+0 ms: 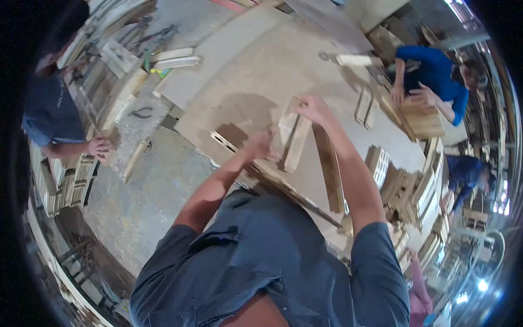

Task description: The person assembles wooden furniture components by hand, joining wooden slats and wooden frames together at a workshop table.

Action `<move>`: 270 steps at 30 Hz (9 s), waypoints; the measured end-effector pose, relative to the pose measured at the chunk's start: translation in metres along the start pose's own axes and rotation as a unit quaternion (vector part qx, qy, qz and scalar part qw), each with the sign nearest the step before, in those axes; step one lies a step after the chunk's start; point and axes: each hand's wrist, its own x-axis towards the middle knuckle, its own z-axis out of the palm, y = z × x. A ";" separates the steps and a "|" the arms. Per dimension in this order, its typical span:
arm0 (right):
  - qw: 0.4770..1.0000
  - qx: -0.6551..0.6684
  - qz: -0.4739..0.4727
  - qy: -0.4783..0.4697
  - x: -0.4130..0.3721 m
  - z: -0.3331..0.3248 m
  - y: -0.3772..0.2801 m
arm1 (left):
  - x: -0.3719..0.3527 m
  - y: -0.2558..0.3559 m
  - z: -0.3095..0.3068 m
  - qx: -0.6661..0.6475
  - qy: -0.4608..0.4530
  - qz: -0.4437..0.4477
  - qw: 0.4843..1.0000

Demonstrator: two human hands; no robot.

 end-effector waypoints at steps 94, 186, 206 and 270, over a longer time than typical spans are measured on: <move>0.984 0.026 -0.088 0.153 -0.065 -0.007 -0.183 | -0.105 0.013 -0.133 -0.140 0.002 0.167 0.976; 0.958 -0.063 -0.050 -0.275 -0.024 0.007 -0.252 | -0.130 -0.055 -0.138 -0.306 -0.019 0.132 0.943; 0.990 0.004 -0.116 0.079 0.054 0.035 -0.138 | -0.117 -0.046 -0.131 -0.309 0.290 0.015 0.906; 0.993 -0.082 -0.082 -0.010 -0.211 -0.014 -0.196 | -0.130 -0.080 -0.139 -0.251 0.080 0.104 0.959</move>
